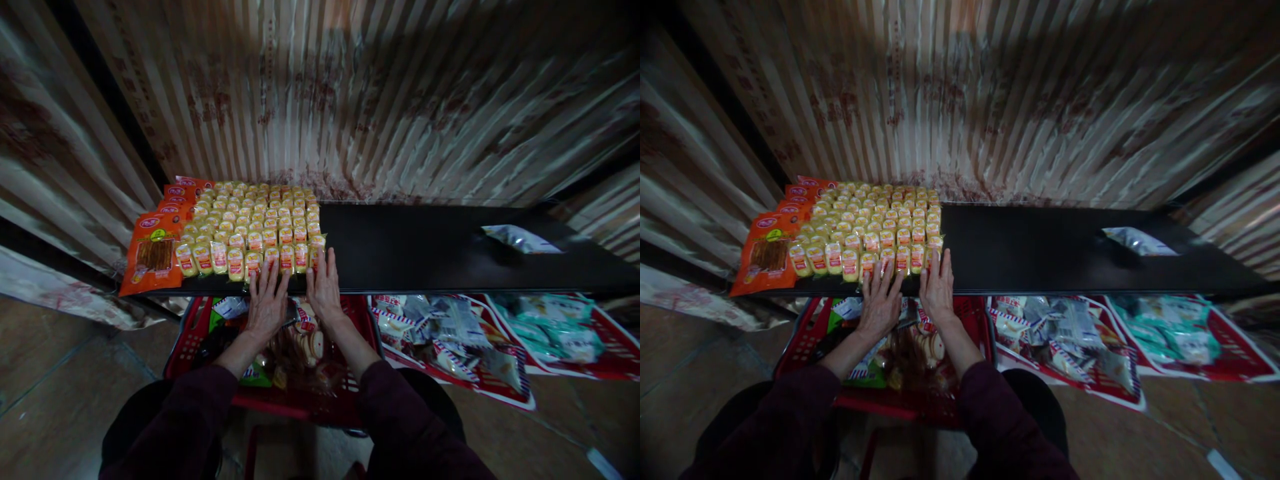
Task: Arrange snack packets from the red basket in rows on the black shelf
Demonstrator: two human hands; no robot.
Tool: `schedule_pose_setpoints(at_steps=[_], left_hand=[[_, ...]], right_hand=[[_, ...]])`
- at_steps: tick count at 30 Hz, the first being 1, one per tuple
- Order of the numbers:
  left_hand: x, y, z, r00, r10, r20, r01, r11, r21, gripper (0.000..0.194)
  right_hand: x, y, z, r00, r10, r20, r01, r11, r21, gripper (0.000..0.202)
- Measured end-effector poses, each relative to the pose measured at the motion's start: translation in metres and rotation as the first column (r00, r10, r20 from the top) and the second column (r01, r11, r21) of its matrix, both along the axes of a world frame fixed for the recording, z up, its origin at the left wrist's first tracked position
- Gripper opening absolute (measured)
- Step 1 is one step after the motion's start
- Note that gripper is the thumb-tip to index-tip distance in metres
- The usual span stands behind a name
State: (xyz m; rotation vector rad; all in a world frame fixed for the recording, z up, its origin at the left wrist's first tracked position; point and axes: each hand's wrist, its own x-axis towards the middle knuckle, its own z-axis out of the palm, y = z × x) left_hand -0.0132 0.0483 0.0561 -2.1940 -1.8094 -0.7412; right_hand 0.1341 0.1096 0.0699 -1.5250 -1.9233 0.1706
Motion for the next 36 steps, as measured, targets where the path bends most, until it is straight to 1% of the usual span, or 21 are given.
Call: schedule_pose_setpoints(at_steps=[8, 15, 22, 29, 36], left_hand=[[-0.0009, -0.003, 0.0004, 1.0, -0.003, -0.011, 0.002, 1.0, -0.005, 0.054], [-0.0009, -0.0032, 0.0014, 1.0, 0.003, -0.013, -0.003, 1.0, -0.02, 0.054], [-0.0015, -0.0032, 0.0009, 1.0, -0.006, -0.019, 0.005, 0.999, -0.032, 0.055], [-0.0006, -0.0031, 0.0005, 1.0, 0.004, -0.02, -0.005, 1.0, -0.014, 0.054], [0.0003, -0.0031, 0.0008, 1.0, 0.009, -0.024, -0.009, 1.0, -0.002, 0.055]], right_hand=[[0.0011, 0.0034, -0.0018, 0.999, -0.019, 0.039, 0.019, 1.0, -0.008, 0.056], [0.0, 0.004, -0.0007, 0.998, -0.057, 0.034, 0.058, 0.998, -0.019, 0.06], [0.0, 0.0059, 0.0019, 0.999, -0.039, -0.01, 0.039, 0.999, -0.015, 0.06], [0.0015, 0.0077, 0.004, 1.0, -0.006, -0.002, 0.006, 1.0, 0.012, 0.059], [0.0009, 0.0089, 0.0047, 1.0, -0.002, 0.001, 0.002, 1.0, -0.008, 0.059]])
